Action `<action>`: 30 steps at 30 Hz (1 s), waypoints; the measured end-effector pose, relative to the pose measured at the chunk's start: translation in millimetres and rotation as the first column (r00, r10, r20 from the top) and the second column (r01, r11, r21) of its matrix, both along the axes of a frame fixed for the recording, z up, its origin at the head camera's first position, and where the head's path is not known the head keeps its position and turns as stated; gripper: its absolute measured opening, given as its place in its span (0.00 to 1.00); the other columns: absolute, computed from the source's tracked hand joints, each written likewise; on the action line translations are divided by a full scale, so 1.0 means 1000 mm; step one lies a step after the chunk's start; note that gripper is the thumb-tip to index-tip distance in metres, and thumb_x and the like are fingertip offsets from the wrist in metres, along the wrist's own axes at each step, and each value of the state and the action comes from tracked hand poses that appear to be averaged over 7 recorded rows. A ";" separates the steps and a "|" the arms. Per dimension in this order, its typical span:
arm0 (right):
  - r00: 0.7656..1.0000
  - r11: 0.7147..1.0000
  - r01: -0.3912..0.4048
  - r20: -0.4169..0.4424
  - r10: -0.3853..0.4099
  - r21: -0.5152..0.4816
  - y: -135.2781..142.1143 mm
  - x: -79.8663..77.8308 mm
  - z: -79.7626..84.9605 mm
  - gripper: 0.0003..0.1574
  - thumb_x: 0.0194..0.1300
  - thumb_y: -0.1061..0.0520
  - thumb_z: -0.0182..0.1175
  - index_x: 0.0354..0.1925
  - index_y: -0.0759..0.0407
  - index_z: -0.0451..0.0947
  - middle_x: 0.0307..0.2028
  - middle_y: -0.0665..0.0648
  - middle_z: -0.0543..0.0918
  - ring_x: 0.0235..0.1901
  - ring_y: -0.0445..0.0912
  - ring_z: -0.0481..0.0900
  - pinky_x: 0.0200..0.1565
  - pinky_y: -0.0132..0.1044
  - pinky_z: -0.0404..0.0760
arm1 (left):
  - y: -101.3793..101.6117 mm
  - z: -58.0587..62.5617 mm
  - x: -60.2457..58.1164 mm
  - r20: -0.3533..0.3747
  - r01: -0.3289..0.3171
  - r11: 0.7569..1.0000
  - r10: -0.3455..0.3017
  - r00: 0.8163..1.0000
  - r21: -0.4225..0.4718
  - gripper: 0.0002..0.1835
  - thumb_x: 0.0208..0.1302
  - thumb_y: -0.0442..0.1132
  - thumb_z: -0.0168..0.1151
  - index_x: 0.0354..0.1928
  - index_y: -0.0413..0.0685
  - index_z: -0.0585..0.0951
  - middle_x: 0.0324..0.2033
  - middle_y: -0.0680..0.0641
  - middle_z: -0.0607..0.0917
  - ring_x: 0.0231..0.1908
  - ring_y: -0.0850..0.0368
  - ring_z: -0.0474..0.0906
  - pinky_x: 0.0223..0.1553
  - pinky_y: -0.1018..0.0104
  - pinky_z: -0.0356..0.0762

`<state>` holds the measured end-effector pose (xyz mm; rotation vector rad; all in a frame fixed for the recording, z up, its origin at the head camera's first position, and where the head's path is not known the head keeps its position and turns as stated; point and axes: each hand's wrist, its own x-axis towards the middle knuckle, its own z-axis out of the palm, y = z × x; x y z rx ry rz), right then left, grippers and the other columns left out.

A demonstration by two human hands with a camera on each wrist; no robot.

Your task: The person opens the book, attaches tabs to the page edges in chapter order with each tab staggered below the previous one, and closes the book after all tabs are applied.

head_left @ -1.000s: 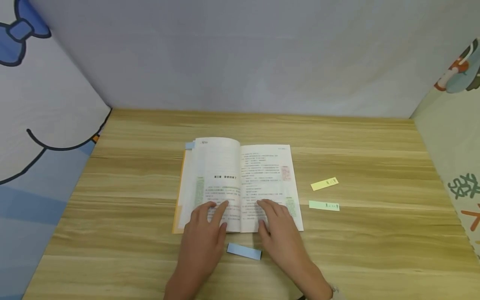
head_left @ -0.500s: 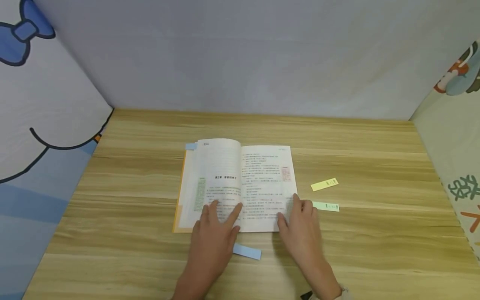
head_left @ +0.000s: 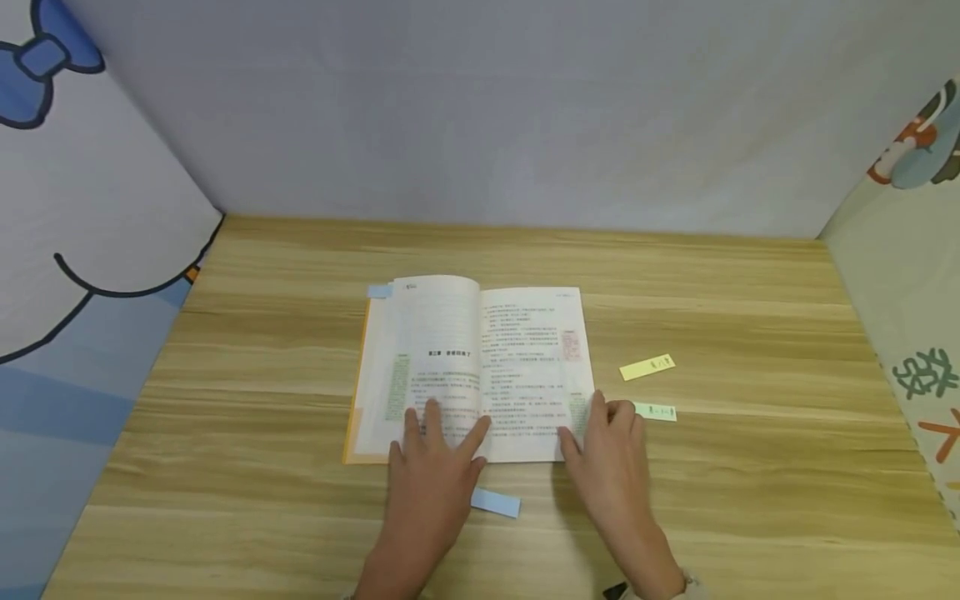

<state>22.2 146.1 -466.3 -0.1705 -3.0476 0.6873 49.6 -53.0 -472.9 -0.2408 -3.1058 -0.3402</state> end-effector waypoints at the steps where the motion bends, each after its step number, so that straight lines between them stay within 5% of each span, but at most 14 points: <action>1: 1.000 1.000 0.000 -0.012 0.000 0.006 -0.001 0.000 0.000 0.44 0.67 0.57 0.70 0.70 0.81 0.65 0.54 0.77 0.73 0.52 0.66 0.71 0.51 0.55 0.75 | 0.000 0.000 0.000 0.002 -0.001 1.000 0.001 1.000 0.005 0.27 0.69 0.51 0.70 0.69 0.68 0.79 0.67 0.25 0.71 0.65 0.18 0.70 0.51 0.27 0.80; 10: 0.993 1.000 -0.013 -0.119 0.010 -0.023 -0.005 0.003 0.000 0.39 0.63 0.63 0.72 0.67 0.77 0.71 0.56 0.76 0.73 0.51 0.66 0.71 0.51 0.53 0.74 | 0.000 0.001 -0.001 0.022 -0.006 1.000 0.006 1.000 0.021 0.27 0.69 0.50 0.69 0.69 0.67 0.79 0.67 0.24 0.70 0.66 0.17 0.69 0.52 0.26 0.79; 20: 0.970 0.955 -0.218 -0.156 0.188 -0.202 -0.019 0.010 0.005 0.30 0.73 0.59 0.64 0.69 0.64 0.73 0.70 0.68 0.73 0.64 0.63 0.75 0.61 0.60 0.79 | -0.001 0.001 0.000 -0.010 0.009 1.000 -0.009 1.000 -0.004 0.27 0.68 0.51 0.70 0.69 0.69 0.79 0.66 0.25 0.71 0.65 0.19 0.71 0.50 0.28 0.81; 30: 0.931 0.915 -0.358 -0.148 0.334 -0.185 -0.031 0.013 0.003 0.27 0.79 0.51 0.57 0.71 0.57 0.74 0.76 0.61 0.68 0.72 0.60 0.67 0.69 0.61 0.73 | -0.023 0.008 -0.001 -0.025 -0.025 0.987 0.030 0.999 0.159 0.28 0.75 0.45 0.64 0.74 0.55 0.73 0.67 0.38 0.78 0.64 0.32 0.78 0.49 0.38 0.84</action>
